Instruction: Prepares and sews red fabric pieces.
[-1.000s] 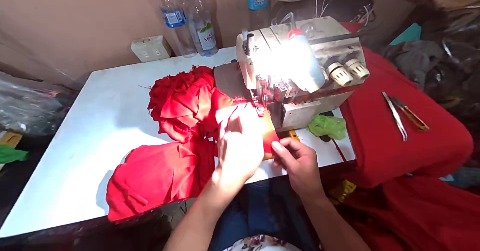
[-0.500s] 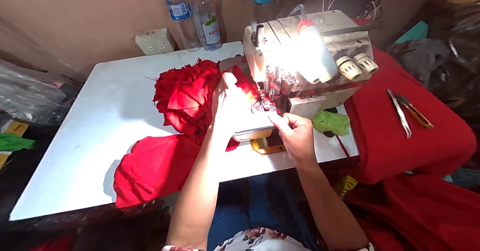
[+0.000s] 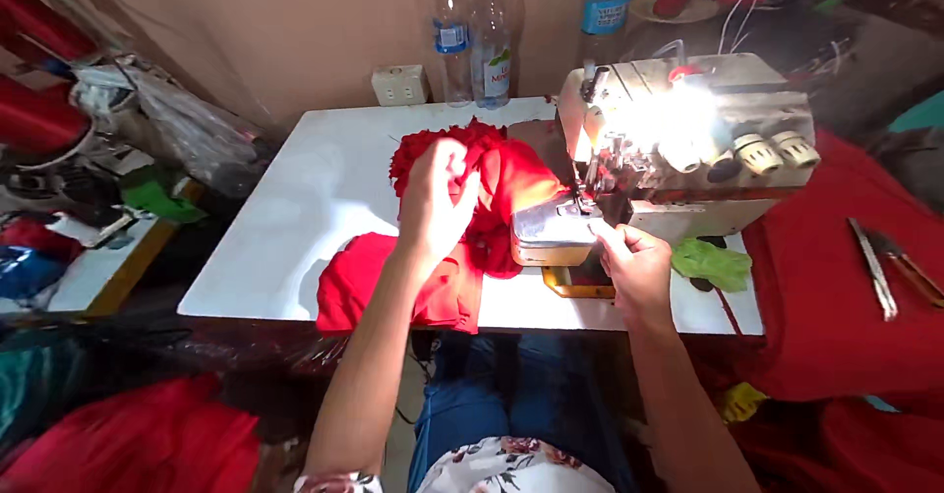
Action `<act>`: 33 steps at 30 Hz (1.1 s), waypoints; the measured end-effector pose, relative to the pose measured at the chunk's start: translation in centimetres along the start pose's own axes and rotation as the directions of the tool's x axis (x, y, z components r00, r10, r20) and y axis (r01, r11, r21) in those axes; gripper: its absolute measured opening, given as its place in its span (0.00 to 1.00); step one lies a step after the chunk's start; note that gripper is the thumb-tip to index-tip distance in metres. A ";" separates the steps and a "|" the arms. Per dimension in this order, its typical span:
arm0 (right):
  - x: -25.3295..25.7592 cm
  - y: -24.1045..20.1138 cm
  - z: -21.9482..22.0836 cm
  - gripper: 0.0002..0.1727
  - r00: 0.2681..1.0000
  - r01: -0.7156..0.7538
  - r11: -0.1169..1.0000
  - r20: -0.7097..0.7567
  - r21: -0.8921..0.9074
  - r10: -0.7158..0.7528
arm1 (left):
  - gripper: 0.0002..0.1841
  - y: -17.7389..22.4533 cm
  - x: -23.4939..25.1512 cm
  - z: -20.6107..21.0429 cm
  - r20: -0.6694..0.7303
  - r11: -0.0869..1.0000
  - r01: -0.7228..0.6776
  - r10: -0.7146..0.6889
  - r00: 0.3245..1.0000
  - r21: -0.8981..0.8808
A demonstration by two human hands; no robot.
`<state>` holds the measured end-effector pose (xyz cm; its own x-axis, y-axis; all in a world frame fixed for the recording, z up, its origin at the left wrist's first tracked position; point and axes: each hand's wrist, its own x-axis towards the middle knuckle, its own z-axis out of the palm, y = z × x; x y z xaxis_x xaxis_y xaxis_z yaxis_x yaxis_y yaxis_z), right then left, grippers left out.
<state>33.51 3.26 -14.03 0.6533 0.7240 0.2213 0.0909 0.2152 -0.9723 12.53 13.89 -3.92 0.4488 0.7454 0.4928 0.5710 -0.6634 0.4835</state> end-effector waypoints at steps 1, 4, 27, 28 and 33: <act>-0.2 0.0 0.0 0.25 0.999 0.033 0.999 -0.029 -0.042 -0.034 | 0.14 -0.5 -1.9 -1.7 0.061 0.999 0.037 -0.039 0.997 0.039; -2.4 -0.7 0.5 0.16 0.964 0.244 0.959 -0.071 -0.146 -0.257 | 0.18 -2.2 -5.1 -3.3 0.332 0.940 0.296 -0.338 0.881 0.172; -9.0 -1.5 2.6 0.18 0.695 0.255 0.956 0.714 -0.143 -0.079 | 0.18 -6.8 -7.3 -9.9 -0.075 0.888 0.457 -0.459 0.885 -0.046; -9.0 -1.8 2.8 0.17 0.708 0.275 0.958 0.691 -0.081 -0.145 | 0.15 -6.0 -7.6 -10.7 -0.055 0.919 0.380 -0.387 0.921 -0.105; -8.9 -5.3 6.7 0.36 0.731 0.331 0.920 0.560 0.208 -0.390 | 0.12 2.0 -8.0 -10.2 0.276 0.982 0.138 -0.097 0.956 -0.132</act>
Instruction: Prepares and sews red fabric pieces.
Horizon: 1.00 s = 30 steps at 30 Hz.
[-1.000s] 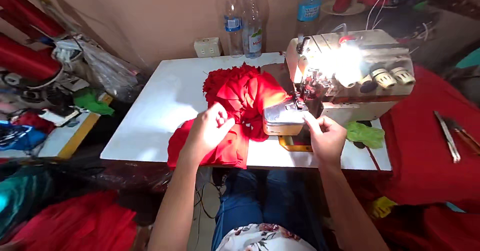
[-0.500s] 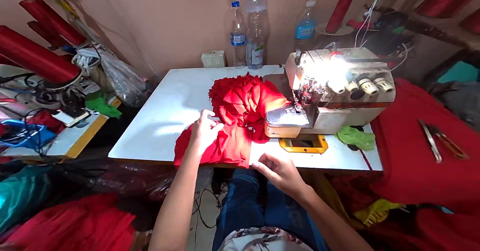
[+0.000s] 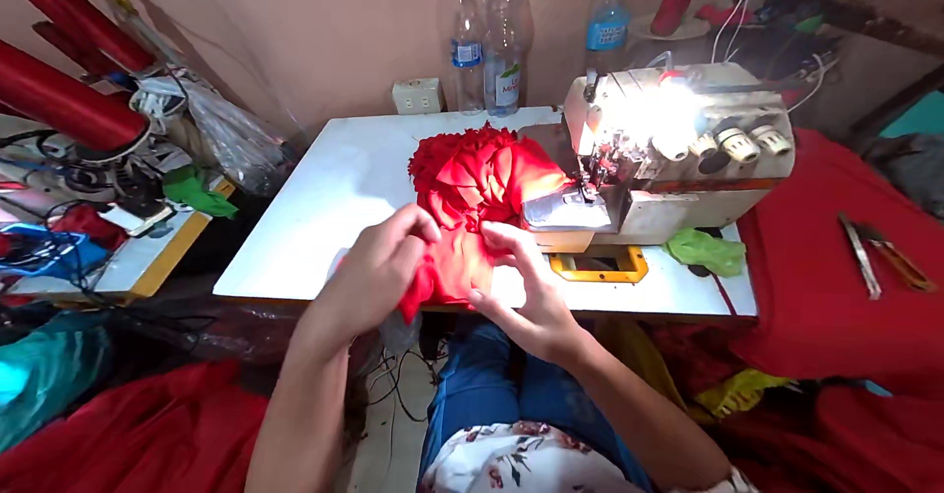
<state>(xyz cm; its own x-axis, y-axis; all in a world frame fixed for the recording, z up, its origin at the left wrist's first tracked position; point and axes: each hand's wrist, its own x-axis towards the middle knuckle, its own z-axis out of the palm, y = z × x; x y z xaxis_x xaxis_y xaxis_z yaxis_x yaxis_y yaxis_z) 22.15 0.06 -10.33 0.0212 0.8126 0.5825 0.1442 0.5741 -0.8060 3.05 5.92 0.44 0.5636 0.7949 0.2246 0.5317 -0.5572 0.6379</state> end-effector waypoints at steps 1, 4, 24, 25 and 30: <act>0.8 -0.8 0.4 0.40 0.998 -0.043 0.997 0.044 0.061 0.040 | 0.10 1.3 -0.2 0.8 0.022 0.999 -0.047 0.046 0.999 0.020; 2.0 -2.4 0.0 0.30 0.955 -0.235 0.934 0.244 0.270 0.170 | 0.12 2.7 -1.0 1.5 0.007 0.946 -0.321 0.321 0.947 0.043; -5.3 -1.1 -6.5 0.15 0.999 0.032 0.918 -0.021 -0.394 -0.043 | 0.05 -2.8 -4.5 0.7 -0.468 0.938 -0.338 0.268 0.842 -0.071; -5.2 -1.3 -6.9 0.17 0.998 0.033 0.913 -0.036 -0.406 -0.052 | 0.04 -2.9 -4.6 1.1 -0.483 0.930 -0.343 0.244 0.841 -0.128; -5.2 -1.7 -8.3 0.15 0.990 0.004 0.954 -0.133 -0.301 -0.046 | 0.06 -3.1 -5.0 2.3 -0.492 0.888 -0.349 0.169 0.854 -0.301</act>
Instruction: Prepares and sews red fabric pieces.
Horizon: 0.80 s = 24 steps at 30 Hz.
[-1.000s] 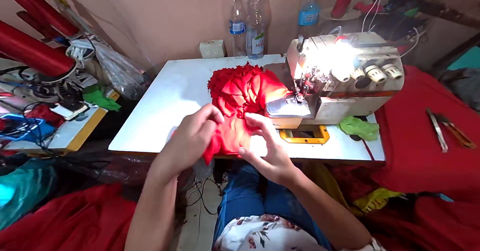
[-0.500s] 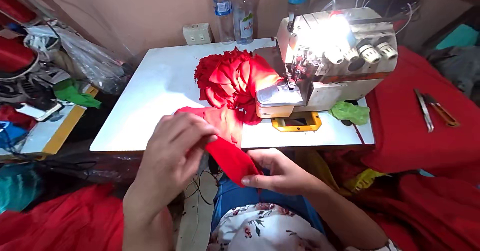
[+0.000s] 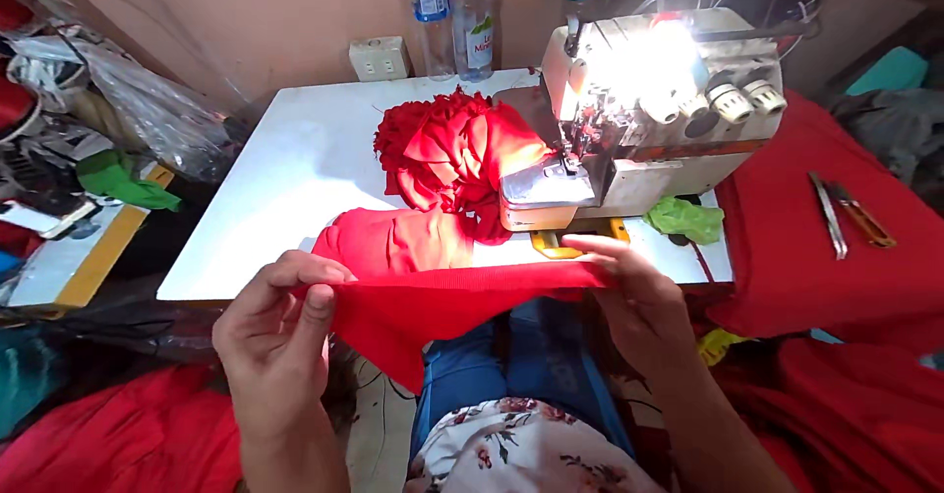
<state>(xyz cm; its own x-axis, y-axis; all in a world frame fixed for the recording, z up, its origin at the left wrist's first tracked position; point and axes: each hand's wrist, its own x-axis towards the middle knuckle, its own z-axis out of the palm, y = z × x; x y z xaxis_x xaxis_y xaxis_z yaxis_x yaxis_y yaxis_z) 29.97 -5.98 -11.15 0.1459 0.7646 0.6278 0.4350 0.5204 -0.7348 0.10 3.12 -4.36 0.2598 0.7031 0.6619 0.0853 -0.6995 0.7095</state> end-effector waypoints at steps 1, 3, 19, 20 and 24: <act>0.0 0.0 -0.3 0.13 1.000 -0.003 0.999 -0.010 0.038 0.004 | 0.06 0.0 -0.1 0.1 -0.002 0.999 0.010 -0.010 1.000 -0.031; 0.0 0.1 -1.0 0.09 1.000 -0.011 0.982 -0.016 0.187 0.014 | 0.06 -0.1 -0.4 0.3 -0.008 0.992 0.039 -0.040 0.999 -0.119; 0.1 0.7 4.2 0.13 0.901 -0.411 0.807 0.054 0.423 0.431 | 0.13 -0.8 -3.2 9.7 0.097 0.815 0.536 -0.528 0.844 -0.220; 0.2 0.2 4.3 0.11 0.917 -0.393 0.819 0.116 0.417 0.381 | 0.12 -0.7 -3.3 10.2 0.178 0.830 0.519 -0.490 0.853 -0.204; 0.3 0.0 4.1 0.17 0.942 -0.313 0.873 0.236 0.374 0.237 | 0.21 -0.1 -3.2 10.4 0.399 0.887 0.428 -0.334 0.854 -0.175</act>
<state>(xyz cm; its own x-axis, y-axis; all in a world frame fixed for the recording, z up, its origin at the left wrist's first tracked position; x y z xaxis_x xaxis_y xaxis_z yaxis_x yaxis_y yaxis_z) 26.43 -4.18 -12.01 0.0310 0.9336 0.3569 0.0017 0.3570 -0.9341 9.24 -0.44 -9.06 0.5773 0.7830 0.2317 0.0189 -0.2965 0.9548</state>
